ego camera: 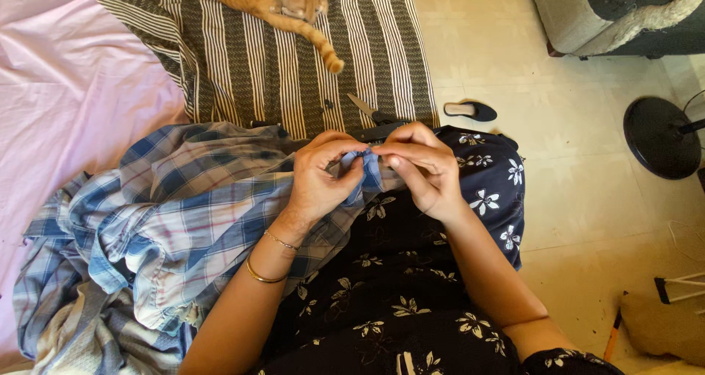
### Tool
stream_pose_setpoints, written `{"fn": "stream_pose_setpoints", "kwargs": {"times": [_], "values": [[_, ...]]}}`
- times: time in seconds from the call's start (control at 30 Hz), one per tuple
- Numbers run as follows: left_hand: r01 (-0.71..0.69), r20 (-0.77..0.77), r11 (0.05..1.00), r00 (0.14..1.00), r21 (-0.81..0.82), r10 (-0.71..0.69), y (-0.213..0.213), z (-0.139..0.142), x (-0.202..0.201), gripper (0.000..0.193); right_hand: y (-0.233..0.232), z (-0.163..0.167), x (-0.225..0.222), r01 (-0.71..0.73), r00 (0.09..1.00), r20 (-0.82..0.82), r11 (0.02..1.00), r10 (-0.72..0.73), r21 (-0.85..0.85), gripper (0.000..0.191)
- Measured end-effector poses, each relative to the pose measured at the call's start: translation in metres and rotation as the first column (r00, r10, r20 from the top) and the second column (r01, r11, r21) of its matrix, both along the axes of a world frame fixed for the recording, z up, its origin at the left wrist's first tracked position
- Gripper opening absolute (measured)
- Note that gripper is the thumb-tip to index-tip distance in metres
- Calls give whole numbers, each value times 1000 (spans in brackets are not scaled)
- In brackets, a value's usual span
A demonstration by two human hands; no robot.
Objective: The person sits on a bed with a plaid shirt across their lap and sews it by hand using a needle and thread, working at the shirt's placket area and pulling the thread through the fabric repeatedly. A kitten approaches the work area and the person continues stitching while keeping the shirt in view.
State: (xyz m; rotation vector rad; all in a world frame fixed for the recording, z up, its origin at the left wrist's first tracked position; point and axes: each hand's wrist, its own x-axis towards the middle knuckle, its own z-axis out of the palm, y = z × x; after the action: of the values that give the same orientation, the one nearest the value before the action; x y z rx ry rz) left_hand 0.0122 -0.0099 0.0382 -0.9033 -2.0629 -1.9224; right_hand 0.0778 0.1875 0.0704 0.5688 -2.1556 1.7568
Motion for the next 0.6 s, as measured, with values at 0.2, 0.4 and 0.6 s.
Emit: {"fn": "stream_pose_setpoints", "kwargs": {"times": [0.2, 0.4, 0.6], "values": [[14, 33, 1000, 999, -14, -14, 0, 0, 1, 28, -12, -16, -8, 193, 981, -33, 981, -193, -17, 16], [20, 42, 1000, 999, -2, -20, 0, 0, 1, 27, -13, -12, -6, 219, 969, -137, 970, -204, 102, 11], [10, 25, 1000, 1000, -7, -10, -1, 2, 3, 26, -17, -2, -6, 254, 931, -312, 949, -189, 186, 15]]}}
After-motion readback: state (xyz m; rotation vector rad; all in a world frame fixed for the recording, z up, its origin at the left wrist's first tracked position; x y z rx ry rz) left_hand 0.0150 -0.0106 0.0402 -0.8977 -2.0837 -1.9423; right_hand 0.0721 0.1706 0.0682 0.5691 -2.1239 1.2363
